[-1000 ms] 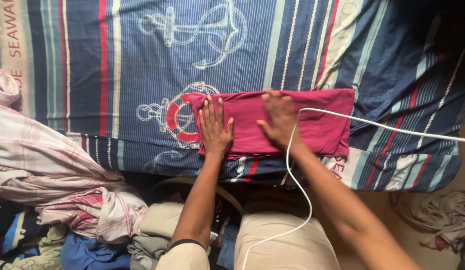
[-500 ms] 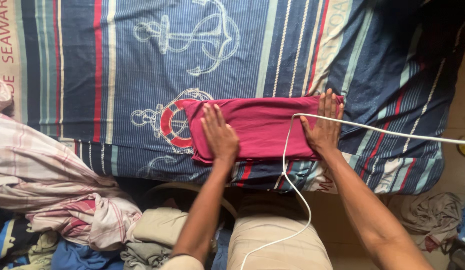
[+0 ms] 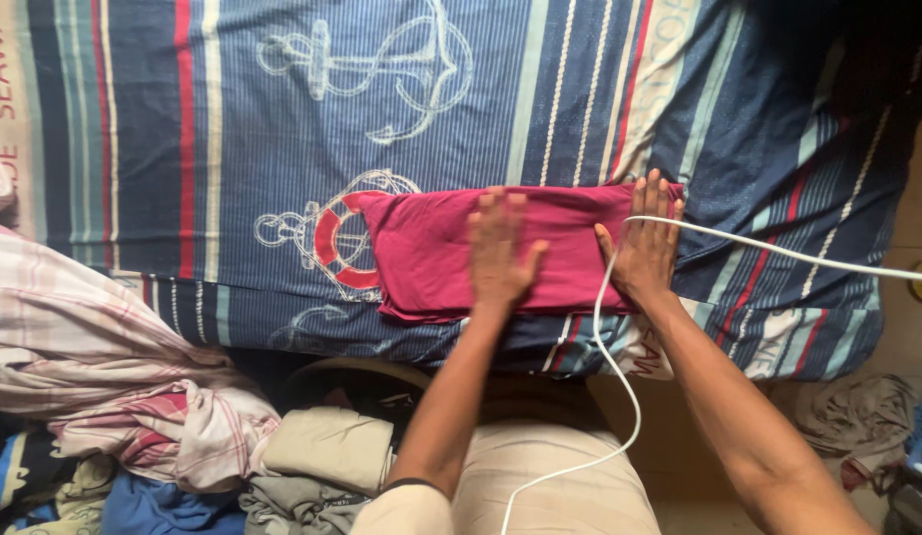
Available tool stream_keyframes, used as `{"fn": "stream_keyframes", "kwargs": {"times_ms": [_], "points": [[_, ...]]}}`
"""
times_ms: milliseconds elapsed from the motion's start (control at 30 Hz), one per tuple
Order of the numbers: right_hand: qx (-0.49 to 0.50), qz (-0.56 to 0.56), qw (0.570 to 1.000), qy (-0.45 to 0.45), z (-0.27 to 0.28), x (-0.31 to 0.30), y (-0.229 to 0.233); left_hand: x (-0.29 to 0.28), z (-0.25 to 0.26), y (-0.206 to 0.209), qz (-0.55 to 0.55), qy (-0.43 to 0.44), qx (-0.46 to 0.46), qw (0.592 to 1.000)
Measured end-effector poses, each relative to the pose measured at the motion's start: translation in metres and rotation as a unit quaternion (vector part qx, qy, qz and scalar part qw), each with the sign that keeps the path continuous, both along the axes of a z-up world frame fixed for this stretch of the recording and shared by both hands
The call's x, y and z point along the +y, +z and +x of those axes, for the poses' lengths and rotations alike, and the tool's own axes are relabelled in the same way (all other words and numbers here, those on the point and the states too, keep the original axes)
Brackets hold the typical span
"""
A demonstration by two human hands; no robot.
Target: The person folds a pink t-shirt and a blue t-shirt on a bed. They smooth the fabric and fold the sleeves and body of each shirt into a compact rectangle.
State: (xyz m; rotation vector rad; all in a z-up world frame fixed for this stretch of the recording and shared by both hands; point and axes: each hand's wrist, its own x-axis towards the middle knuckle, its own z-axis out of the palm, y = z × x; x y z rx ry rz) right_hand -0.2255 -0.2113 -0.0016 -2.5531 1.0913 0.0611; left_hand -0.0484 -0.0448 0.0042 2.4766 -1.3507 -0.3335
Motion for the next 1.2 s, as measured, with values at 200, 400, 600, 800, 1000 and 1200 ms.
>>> {"fn": "stream_keyframes", "kwargs": {"times_ms": [200, 400, 600, 800, 1000, 1200], "points": [[-0.01, -0.019, 1.0, 0.01, -0.002, -0.001, -0.002, 0.076, 0.099, 0.009, 0.119, 0.16, 0.005, 0.98], [-0.099, -0.017, 0.994, -0.033, 0.029, 0.018, 0.019, 0.105, 0.113, -0.01, 0.102, 0.209, -0.054, 0.971], [-0.211, 0.092, 0.962, 0.147, 0.13, 0.113, 0.04, 0.105, 0.112, -0.011, 0.106, 0.214, -0.058, 0.97], [-0.147, 0.097, 0.955, 0.24, 0.16, 0.135, 0.025, 0.107, 0.11, -0.01, 0.083, 0.211, -0.054, 0.972], [-0.089, 0.039, 0.987, 0.124, 0.069, 0.041, 0.021, 0.107, 0.111, -0.012, 0.091, 0.211, -0.059, 0.972], [-0.053, -0.002, 0.998, 0.039, 0.0, -0.004, 0.015, 0.084, 0.097, -0.001, 0.076, 0.246, -0.065, 0.964]]}}
